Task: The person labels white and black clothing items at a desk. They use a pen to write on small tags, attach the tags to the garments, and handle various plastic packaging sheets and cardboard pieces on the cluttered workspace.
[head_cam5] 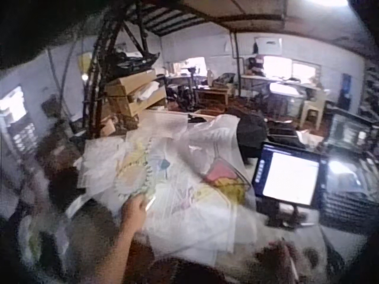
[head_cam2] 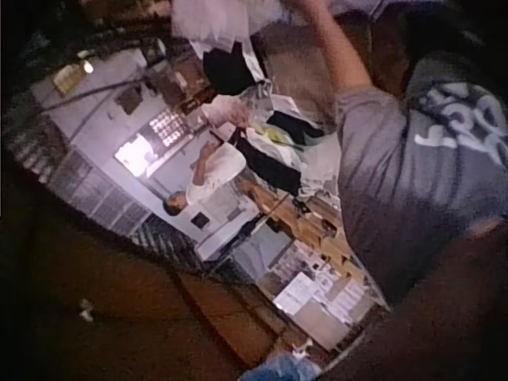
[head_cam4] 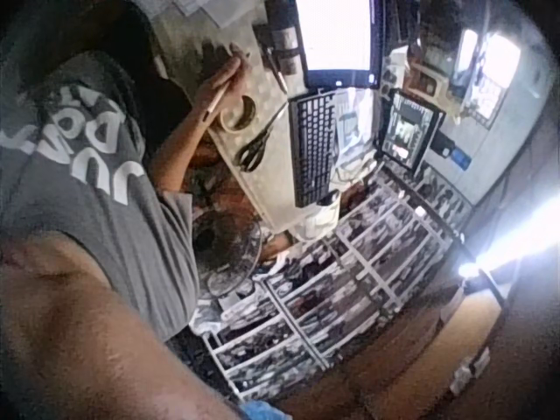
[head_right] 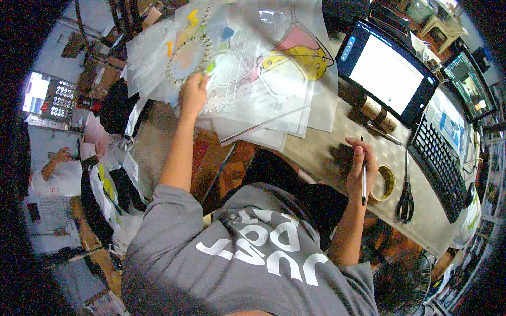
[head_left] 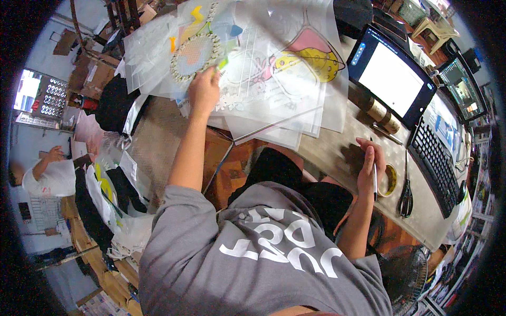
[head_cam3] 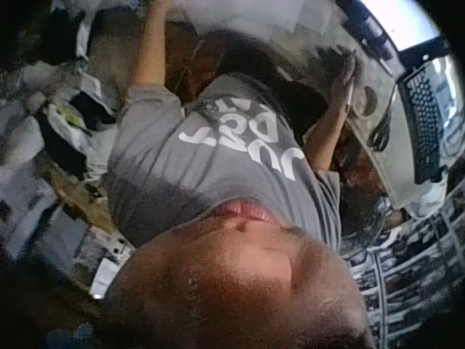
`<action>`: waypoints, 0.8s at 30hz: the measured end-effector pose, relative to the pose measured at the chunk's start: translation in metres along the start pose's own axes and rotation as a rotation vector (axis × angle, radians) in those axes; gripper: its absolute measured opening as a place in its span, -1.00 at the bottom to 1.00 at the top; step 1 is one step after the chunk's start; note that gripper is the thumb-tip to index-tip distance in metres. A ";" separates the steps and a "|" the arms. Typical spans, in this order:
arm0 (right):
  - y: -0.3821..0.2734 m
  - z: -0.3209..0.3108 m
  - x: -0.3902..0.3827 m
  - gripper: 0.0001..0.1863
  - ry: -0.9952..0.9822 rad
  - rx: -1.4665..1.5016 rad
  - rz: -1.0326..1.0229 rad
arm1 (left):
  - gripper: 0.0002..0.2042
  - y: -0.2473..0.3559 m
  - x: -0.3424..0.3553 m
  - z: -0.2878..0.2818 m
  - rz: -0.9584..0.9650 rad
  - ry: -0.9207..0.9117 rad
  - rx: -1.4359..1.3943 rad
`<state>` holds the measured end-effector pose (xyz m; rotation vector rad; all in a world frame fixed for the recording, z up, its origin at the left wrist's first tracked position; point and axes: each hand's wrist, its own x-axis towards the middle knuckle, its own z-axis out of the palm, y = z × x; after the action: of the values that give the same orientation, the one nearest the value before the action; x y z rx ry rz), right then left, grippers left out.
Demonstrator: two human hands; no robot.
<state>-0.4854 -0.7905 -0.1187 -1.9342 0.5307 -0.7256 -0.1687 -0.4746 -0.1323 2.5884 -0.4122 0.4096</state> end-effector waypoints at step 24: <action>0.003 0.001 0.001 -0.71 -0.001 0.083 0.025 | -0.60 0.020 -0.040 -0.018 0.466 -0.234 -0.170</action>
<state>-0.4841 -0.7917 -0.1211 -1.8476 0.5155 -0.7201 -0.2160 -0.4738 -0.1232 2.3662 -1.0923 0.2109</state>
